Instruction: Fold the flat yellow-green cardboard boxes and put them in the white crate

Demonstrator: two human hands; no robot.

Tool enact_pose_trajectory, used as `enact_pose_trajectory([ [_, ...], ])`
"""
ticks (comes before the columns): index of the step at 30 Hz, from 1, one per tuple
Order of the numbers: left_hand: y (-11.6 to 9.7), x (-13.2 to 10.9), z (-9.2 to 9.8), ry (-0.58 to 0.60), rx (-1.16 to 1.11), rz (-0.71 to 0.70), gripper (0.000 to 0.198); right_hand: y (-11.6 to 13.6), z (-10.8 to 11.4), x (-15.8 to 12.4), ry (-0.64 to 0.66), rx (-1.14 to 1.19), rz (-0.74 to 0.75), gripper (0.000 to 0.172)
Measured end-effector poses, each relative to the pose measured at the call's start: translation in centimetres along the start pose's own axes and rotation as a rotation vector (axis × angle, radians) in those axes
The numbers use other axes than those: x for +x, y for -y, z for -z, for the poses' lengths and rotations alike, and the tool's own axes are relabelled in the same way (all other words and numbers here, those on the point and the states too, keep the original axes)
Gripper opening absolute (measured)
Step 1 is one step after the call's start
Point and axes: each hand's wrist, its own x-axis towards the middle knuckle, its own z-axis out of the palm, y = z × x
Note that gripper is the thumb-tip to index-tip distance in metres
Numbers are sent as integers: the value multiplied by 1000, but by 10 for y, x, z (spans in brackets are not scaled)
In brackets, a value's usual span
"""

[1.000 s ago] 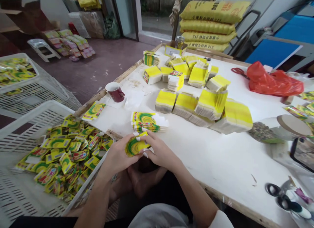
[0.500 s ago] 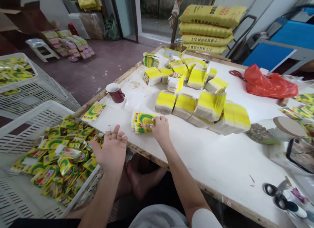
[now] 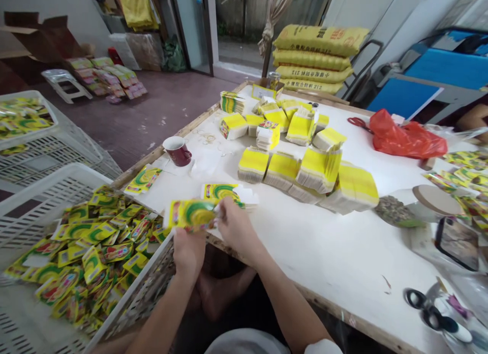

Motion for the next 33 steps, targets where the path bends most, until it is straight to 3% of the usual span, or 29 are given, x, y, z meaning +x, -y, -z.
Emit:
enact_pose_trajectory([
  [2, -5, -3, 3, -12, -127, 33, 61, 7, -12, -13, 114, 84, 39, 19],
  [9, -22, 5, 8, -199, -513, -8, 44, 19, -46, -39, 131, 424, 24, 28],
  [14, -21, 13, 7, -223, -488, 48, 49, 15, -51, -37, 128, 428, -23, 35],
  [18, -16, 11, 7, -145, -379, 67, 54, 5, -35, -27, -44, 293, 48, 22],
  [22, -12, 6, 10, -147, -250, 41, 35, -2, -14, -17, -176, 218, 125, 6],
  [26, -16, 8, 25, -65, -86, 32, 32, -10, 10, -10, -236, 108, 263, 15],
  [30, -31, 16, 46, 92, 20, -97, 54, -14, 31, -8, -211, -175, 457, 22],
  [33, -35, 17, 47, 292, 285, -48, 82, -8, 32, -15, -100, -359, 545, 29],
])
